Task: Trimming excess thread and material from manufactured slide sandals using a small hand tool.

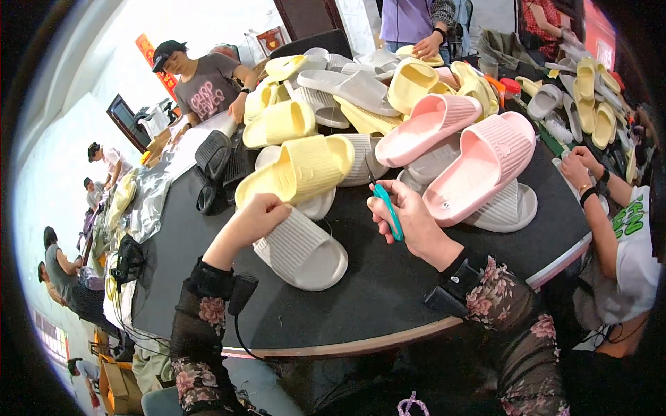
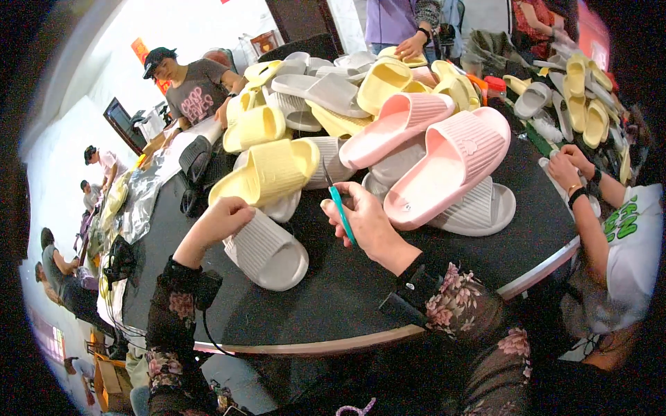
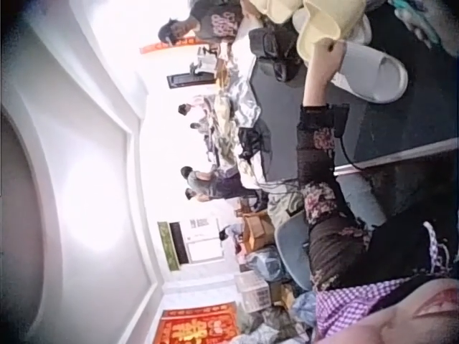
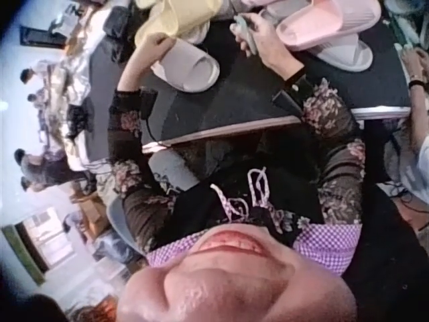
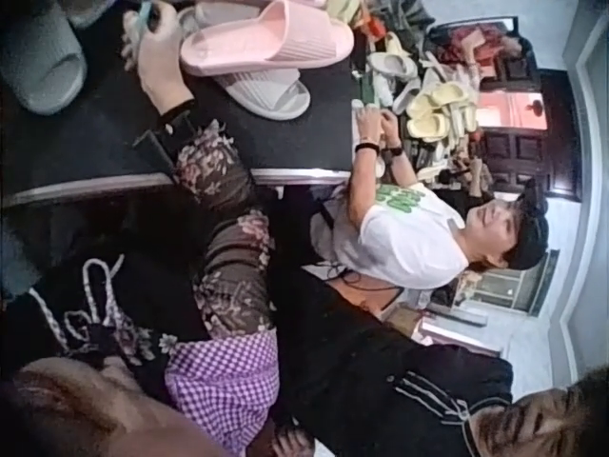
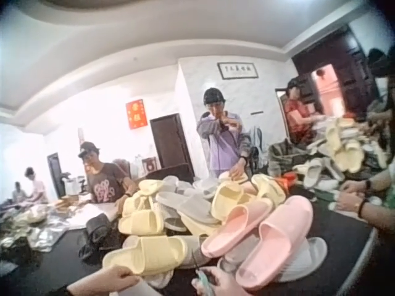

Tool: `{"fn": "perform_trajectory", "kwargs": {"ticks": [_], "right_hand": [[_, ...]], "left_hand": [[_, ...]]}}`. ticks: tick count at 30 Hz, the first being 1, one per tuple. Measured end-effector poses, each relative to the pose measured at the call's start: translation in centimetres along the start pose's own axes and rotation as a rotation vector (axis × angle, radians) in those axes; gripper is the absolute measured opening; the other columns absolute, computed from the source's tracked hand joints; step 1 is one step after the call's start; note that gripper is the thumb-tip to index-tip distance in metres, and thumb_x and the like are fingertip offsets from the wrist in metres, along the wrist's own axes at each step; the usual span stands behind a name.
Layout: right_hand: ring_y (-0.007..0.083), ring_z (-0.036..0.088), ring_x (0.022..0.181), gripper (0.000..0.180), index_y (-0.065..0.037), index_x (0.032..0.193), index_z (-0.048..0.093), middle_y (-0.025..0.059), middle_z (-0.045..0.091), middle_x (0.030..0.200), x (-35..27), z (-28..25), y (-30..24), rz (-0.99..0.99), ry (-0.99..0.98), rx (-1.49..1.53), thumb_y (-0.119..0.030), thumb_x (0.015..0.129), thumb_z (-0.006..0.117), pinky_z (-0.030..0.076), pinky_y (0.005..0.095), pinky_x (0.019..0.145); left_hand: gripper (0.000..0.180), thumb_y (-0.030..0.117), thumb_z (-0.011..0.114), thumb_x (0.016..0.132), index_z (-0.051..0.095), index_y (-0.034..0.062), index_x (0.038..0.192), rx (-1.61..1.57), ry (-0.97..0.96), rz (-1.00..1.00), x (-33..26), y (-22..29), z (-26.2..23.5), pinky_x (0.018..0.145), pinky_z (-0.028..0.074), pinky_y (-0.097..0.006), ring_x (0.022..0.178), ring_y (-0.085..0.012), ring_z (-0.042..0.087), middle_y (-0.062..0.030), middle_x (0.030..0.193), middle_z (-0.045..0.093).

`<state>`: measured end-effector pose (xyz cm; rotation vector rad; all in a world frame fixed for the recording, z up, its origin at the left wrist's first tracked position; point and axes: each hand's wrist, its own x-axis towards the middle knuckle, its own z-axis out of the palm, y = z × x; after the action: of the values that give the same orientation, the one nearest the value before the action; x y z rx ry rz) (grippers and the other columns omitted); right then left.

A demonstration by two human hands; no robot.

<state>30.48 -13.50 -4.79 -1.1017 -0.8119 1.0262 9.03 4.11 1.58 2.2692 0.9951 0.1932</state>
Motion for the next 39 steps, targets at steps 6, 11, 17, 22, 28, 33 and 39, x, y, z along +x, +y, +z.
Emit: {"fn": "perform_trajectory", "kwargs": {"ticks": [6,11,17,22,28,33,39], "right_hand": [[0.0045,0.050,0.052,0.043,0.000,0.116,0.046,0.0012,0.053,0.073,0.0,0.7,0.2,-0.006,-0.033,0.015,-0.024,0.085,0.064,0.041,0.0184,0.040],[0.0043,0.050,0.052,0.045,0.000,0.117,0.046,0.0017,0.053,0.073,0.1,0.0,0.4,0.001,-0.032,-0.002,-0.025,0.084,0.065,0.041,0.0182,0.040],[0.0042,0.050,0.053,0.047,0.001,0.117,0.045,0.0020,0.053,0.074,0.0,0.1,0.3,-0.003,-0.037,-0.011,-0.026,0.085,0.065,0.041,0.0181,0.040],[0.0046,0.051,0.054,0.049,0.003,0.119,0.044,0.0028,0.054,0.075,0.2,0.2,0.4,-0.004,-0.049,0.003,-0.026,0.084,0.065,0.042,0.0180,0.040],[0.0047,0.051,0.054,0.053,0.005,0.121,0.042,0.0037,0.054,0.079,0.1,0.1,0.4,0.007,-0.074,-0.039,-0.027,0.085,0.064,0.042,0.0176,0.041],[0.0046,0.050,0.054,0.053,0.005,0.121,0.042,0.0032,0.053,0.078,0.1,0.0,0.4,0.013,-0.069,-0.039,-0.027,0.085,0.064,0.042,0.0176,0.041],[0.0043,0.050,0.053,0.051,0.003,0.120,0.043,0.0014,0.053,0.076,-0.1,0.0,0.3,0.025,-0.057,-0.044,-0.027,0.085,0.065,0.041,0.0176,0.040]], "left_hand": [[0.025,0.021,0.058,0.087,0.059,-0.0024,0.081,0.074,0.402,0.124,1.3,-2.0,-2.0,0.041,0.041,-0.024,0.048,-0.0078,0.052,-0.0008,0.064,0.056],[0.028,0.021,0.058,0.087,0.057,-0.0043,0.099,-0.123,0.370,0.122,3.1,1.9,0.9,0.052,0.045,-0.024,0.062,-0.0087,0.056,-0.0042,0.076,0.061],[0.031,0.012,0.058,0.083,0.055,-0.0063,0.109,-0.464,0.257,0.195,5.2,2.7,2.7,0.076,0.047,-0.026,0.087,-0.0125,0.058,-0.0090,0.098,0.063],[0.027,0.006,0.059,0.077,0.057,-0.0067,0.100,-0.523,0.156,0.078,5.7,1.0,-1.5,0.069,0.050,-0.028,0.077,-0.0151,0.061,-0.0100,0.090,0.063],[0.028,0.012,0.059,0.078,0.057,-0.0049,0.100,-0.203,0.149,0.024,5.2,0.7,-7.4,0.065,0.049,-0.025,0.075,-0.0131,0.061,-0.0077,0.087,0.063],[0.052,0.030,0.063,0.080,0.050,-0.0033,0.119,-0.054,0.270,-0.124,7.6,-2.8,-8.1,0.059,0.047,-0.026,0.074,-0.0136,0.058,-0.0104,0.093,0.061],[0.037,0.031,0.059,0.086,0.062,-0.0025,0.102,-0.166,0.218,-0.089,11.5,-2.9,-8.2,0.051,0.045,-0.026,0.061,-0.0096,0.057,-0.0038,0.076,0.062]]}}
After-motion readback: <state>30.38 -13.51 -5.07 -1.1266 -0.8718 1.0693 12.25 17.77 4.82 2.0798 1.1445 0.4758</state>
